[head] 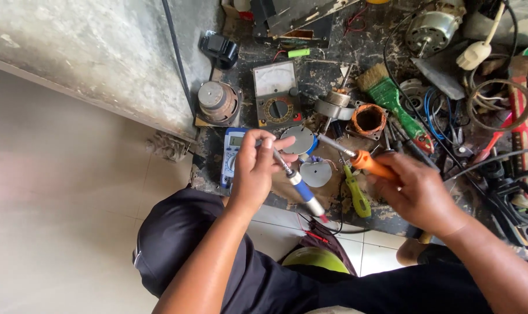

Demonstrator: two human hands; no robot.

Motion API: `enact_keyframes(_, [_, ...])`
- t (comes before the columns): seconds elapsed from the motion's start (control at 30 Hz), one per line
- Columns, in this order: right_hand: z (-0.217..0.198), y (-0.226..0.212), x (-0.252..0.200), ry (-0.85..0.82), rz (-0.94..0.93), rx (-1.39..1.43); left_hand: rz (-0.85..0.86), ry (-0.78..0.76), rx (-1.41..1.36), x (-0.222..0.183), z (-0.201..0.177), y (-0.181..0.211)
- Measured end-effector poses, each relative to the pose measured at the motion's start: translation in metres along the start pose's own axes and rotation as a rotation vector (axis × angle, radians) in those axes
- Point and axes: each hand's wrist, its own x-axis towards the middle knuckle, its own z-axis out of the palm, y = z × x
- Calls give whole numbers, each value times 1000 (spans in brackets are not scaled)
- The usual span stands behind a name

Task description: Reassembling an electric motor by fitting the stator and rotor together and using a screwdriver to adjust and secure components.

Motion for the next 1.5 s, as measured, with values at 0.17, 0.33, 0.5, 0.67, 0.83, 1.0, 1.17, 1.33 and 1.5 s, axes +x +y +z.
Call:
enact_keyframes(0.17, [10,-14,-2,-75,44,105,-79,16,-188,-1,4,-7])
enact_keyframes(0.33, [20,-14,-6,22,171,319,-156,24,-348,1,16,-15])
enact_keyframes(0.5, [23,-10,-6,-17,213,316,-215,18,-417,8,29,-35])
enact_keyframes(0.67, [25,3,-15,1,272,496,-219,-47,-466,14,46,-32])
enact_keyframes(0.83, [3,21,-13,219,259,378,-110,-124,-267,17,50,-12])
enact_keyframes(1.0, [-71,29,11,474,262,-43,-93,-200,-54,23,61,-12])
enact_keyframes(1.17, [-129,120,48,606,169,-141,-101,-252,171,23,67,-7])
enact_keyframes(1.33, [-180,192,119,574,442,-14,-67,-294,352,28,66,-8])
enact_keyframes(1.5, [-210,300,165,576,275,-200,-73,-358,376,32,68,4])
